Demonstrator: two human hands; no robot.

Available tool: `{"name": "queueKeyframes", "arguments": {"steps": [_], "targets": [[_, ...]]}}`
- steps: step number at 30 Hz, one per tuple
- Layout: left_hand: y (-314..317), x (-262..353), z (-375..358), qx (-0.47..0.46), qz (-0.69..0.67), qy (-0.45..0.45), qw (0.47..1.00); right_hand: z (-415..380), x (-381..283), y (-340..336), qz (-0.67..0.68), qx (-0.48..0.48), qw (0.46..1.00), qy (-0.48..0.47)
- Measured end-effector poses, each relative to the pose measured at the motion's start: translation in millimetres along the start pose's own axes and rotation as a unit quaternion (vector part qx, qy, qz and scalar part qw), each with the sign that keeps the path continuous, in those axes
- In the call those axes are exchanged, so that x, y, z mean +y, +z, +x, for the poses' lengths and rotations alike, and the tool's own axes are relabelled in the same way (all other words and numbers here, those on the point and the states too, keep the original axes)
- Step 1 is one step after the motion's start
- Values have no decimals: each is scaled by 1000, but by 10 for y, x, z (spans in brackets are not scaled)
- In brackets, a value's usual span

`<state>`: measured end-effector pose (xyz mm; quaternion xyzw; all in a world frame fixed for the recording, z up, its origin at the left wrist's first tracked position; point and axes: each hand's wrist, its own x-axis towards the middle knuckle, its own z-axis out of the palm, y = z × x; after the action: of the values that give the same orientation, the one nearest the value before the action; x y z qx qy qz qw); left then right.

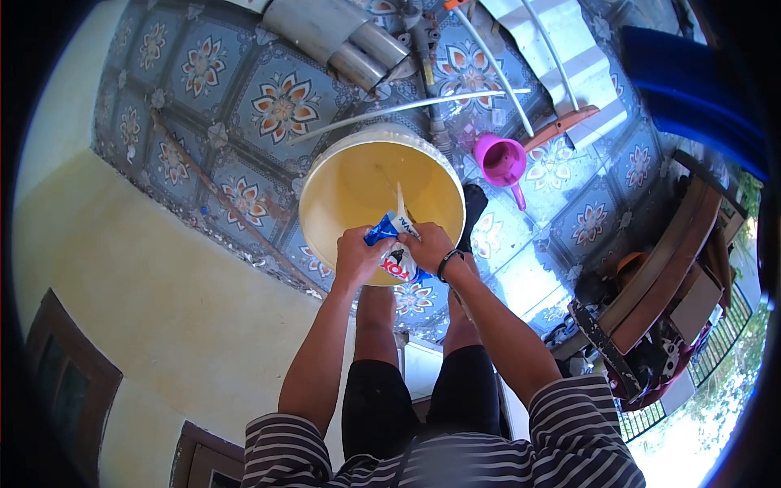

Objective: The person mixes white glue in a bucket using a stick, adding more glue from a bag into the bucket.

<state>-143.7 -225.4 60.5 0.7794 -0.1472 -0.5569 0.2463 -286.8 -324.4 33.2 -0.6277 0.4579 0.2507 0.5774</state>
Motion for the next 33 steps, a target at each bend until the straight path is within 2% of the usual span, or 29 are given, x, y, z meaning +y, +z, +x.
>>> {"name": "queueKeyframes", "arguments": {"steps": [6, 9, 15, 17, 20, 24, 33], "targets": [[54, -85, -60, -1, 9, -6, 1000, -18, 59, 37, -4, -8, 1000, -10], [28, -27, 17, 5, 13, 22, 1000, 64, 42, -32, 11, -13, 999, -30], [-72, 9, 73, -63, -30, -32, 997, 40, 61, -62, 61, -19, 997, -52], [-75, 7, 72, -54, -32, -1, 998, 18, 45, -40, 59, -4, 996, -68], [-68, 54, 34, -61, -52, -3, 997, 17, 24, -41, 26, -3, 998, -48], [-5, -31, 52, -47, -75, -8, 996, 7, 6, -48, 60, -2, 998, -36], [94, -131, 120, -13, -21, -34, 999, -1, 0, -17, 83, 23, 996, -15]]}}
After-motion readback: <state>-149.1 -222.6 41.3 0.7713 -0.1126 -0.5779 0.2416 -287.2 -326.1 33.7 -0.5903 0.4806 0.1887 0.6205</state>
